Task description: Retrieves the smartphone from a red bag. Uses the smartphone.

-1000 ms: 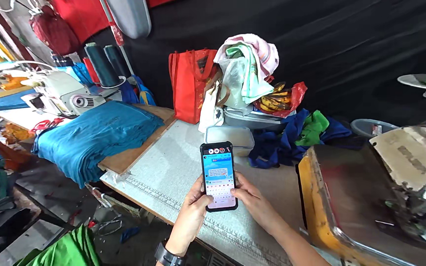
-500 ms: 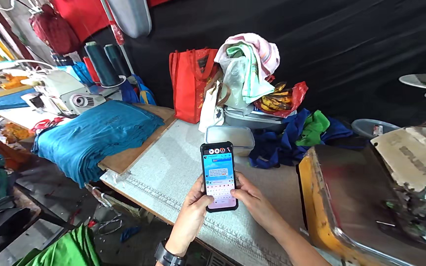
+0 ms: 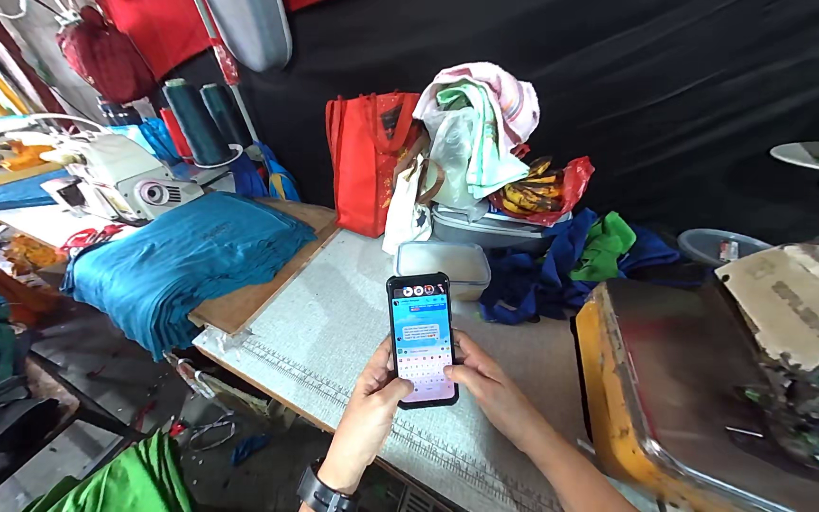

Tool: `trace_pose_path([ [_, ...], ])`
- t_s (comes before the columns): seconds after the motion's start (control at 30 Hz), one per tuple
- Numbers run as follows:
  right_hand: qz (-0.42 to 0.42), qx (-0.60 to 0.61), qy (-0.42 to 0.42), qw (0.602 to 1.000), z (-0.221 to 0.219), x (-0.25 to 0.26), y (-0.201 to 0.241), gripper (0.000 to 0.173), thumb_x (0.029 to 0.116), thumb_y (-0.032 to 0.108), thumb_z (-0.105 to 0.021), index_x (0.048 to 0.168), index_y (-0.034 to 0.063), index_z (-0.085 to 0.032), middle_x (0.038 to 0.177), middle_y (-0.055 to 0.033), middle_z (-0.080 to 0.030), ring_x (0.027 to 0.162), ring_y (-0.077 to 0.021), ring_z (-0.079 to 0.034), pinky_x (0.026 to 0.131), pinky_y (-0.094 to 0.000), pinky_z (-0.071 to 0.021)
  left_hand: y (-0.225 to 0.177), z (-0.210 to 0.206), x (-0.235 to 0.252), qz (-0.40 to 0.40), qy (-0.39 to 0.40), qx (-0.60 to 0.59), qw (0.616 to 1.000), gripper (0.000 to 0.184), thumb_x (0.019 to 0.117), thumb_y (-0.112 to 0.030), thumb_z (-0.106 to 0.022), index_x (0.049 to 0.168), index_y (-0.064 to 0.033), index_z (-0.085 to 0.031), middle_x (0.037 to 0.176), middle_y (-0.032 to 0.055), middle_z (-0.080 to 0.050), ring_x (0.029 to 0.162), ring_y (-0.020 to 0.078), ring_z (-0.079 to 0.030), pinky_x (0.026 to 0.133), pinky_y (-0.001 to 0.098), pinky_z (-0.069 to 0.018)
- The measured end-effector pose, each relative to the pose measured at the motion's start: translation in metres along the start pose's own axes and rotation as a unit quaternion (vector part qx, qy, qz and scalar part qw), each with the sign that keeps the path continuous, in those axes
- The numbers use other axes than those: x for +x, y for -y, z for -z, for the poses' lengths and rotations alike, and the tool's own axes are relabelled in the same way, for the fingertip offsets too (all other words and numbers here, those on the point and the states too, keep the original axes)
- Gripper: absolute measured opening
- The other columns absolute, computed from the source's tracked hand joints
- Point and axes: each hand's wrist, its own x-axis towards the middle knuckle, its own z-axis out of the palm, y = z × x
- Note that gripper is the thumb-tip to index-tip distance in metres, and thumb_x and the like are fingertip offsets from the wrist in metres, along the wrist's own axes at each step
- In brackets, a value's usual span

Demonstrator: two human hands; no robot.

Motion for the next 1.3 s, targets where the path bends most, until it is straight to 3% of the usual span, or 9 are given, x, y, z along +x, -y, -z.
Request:
trace_pose_path([
  [0.27,-0.002,-0.017,-0.011,1.0,0.0001,-0.0015,0.0016,0.041,0.0985,0.013,-0.046,0.138,0.0076,-0.054,0.111,-0.0043,-0.071,0.101,-0.0077,-0.069,0.09,-0.0259,-0.0554,0.0001,0.0002,0.0006,0.005,-0.001,-0.011,1.0,0.053,0.095,0.004,-0.044,0.147,0.001,-0.042,0.12,0.0139,-0.069,0.109,0.0208,-0.07,0.099,0.0405,-0.0564],
  [0.53,-0.004,0.005,0.007,1.0,0.001,0.0003,-0.002,0.047,0.0925,0.01,-0.054,0.139,0.0087,-0.051,0.114,-0.0048,-0.073,0.103,-0.0125,-0.071,0.091,-0.0304,-0.0581,-0.0006,-0.0005,-0.0003,-0.001,-0.001,-0.007,1.0,0.055,0.0914,0.007,-0.045,0.146,0.0012,-0.043,0.119,0.0134,-0.069,0.108,0.0198,-0.07,0.099,0.0399,-0.0563],
  [0.83,-0.004,-0.005,-0.005,1.0,0.0012,0.0002,-0.0009,0.042,0.0963,0.012,-0.049,0.137,0.0083,-0.054,0.11,-0.0041,-0.072,0.1,-0.0097,-0.069,0.09,-0.0281,-0.0562,-0.0013,-0.0007,0.0003,0.005,0.0,-0.008,1.0,0.055,0.0923,0.006,-0.043,0.147,0.0009,-0.042,0.12,0.0141,-0.069,0.108,0.0205,-0.07,0.097,0.0402,-0.0569],
  [1.13,-0.004,0.025,0.009,1.0,-0.0005,-0.0001,-0.0005,0.053,0.088,0.007,-0.057,0.14,0.0067,-0.049,0.113,-0.0067,-0.073,0.101,-0.0133,-0.072,0.09,-0.0306,-0.0589,-0.0023,-0.0025,0.0003,0.012,-0.014,-0.031,0.999,0.048,0.0998,0.002,-0.041,0.148,0.0008,-0.042,0.122,0.0147,-0.068,0.109,0.0217,-0.069,0.099,0.0415,-0.0566],
  [1.3,-0.004,0.028,0.013,1.0,-0.0001,-0.0006,-0.0005,0.053,0.0879,0.006,-0.057,0.14,0.0069,-0.048,0.113,-0.0065,-0.073,0.101,-0.013,-0.072,0.09,-0.0301,-0.0588,-0.0021,-0.0022,0.0002,0.012,-0.006,-0.032,0.999,0.048,0.0996,0.002,-0.041,0.148,-0.0001,-0.042,0.122,0.0142,-0.068,0.109,0.0215,-0.07,0.098,0.0414,-0.0571],
])
